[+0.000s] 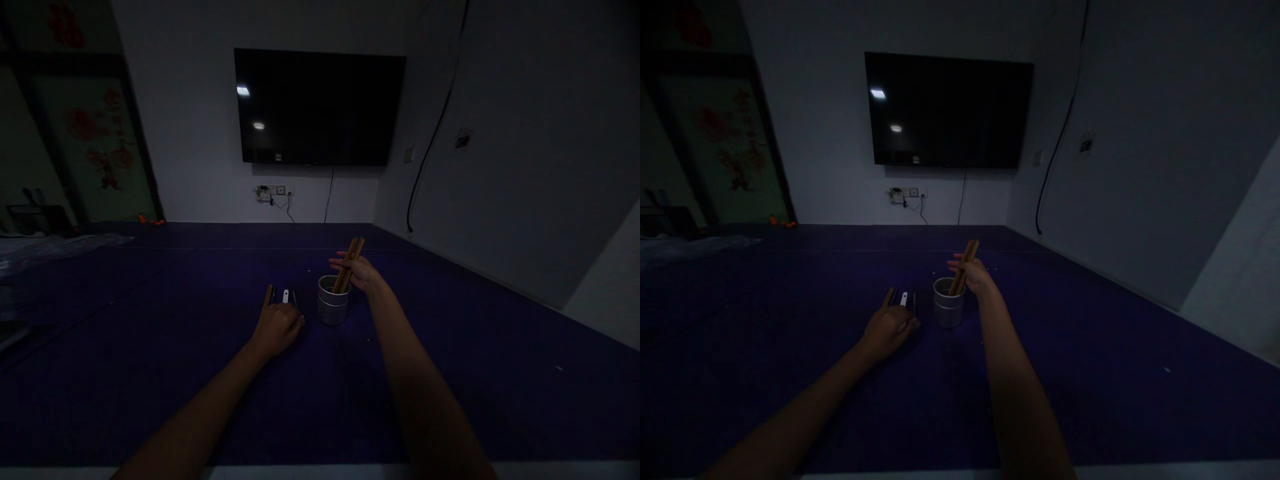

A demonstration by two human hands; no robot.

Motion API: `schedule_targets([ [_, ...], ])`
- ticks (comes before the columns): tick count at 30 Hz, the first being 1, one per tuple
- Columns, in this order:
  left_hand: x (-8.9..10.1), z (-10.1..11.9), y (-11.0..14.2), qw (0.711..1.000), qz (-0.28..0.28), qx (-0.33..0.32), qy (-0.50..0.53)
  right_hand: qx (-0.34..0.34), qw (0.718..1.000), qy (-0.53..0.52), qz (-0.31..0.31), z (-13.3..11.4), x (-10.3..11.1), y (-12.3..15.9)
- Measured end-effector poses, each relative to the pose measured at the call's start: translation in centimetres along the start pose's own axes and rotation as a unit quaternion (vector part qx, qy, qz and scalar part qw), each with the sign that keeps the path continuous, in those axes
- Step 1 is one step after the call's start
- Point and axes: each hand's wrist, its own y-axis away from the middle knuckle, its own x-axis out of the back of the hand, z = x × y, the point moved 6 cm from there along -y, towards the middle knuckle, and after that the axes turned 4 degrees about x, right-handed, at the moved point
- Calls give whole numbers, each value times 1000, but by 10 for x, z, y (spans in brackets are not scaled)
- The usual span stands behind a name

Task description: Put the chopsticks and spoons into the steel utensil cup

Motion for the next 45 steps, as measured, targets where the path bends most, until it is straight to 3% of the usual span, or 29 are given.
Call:
schedule_targets([
  [6, 13, -48, 3, 975, 85, 199, -42, -10, 999, 34, 37, -3, 4, 5],
  [11, 4, -79, 10, 941, -15, 334, -45, 58, 970, 168, 164, -37, 28, 14],
  [14, -4, -87, 14, 927, -64, 367, -47, 140, 937, 218, 235, -71, 44, 23],
  [17, -11, -93, 17, 920, -103, 374, -48, 225, 908, 254, 245, -102, 50, 35],
  [20, -15, -97, 18, 917, -123, 376, -50, 286, 892, 287, 200, -126, 36, 51],
  [23, -17, -100, 17, 917, -140, 370, -55, 295, 905, 283, 117, -134, 5, 65],
  [27, -17, -101, 16, 920, -152, 356, -60, 289, 904, 316, 6, -126, -44, 76],
  [30, -17, -100, 16, 923, -155, 345, -69, 263, 877, 396, -71, -107, -74, 76],
  [36, -15, -99, 14, 924, -146, 344, -77, 207, 777, 556, -211, -46, -128, 83],
  [39, -15, -101, 15, 922, -141, 351, -79, 160, 702, 629, -294, -6, -152, 97],
  [41, -15, -101, 15, 922, -140, 351, -80, 128, 636, 674, -352, 16, -162, 108],
  [43, -15, -102, 14, 922, -148, 348, -85, 110, 579, 702, -400, 29, -166, 118],
  [45, -16, -103, 14, 921, -159, 344, -91, 86, 539, 708, -448, 36, -168, 127],
])
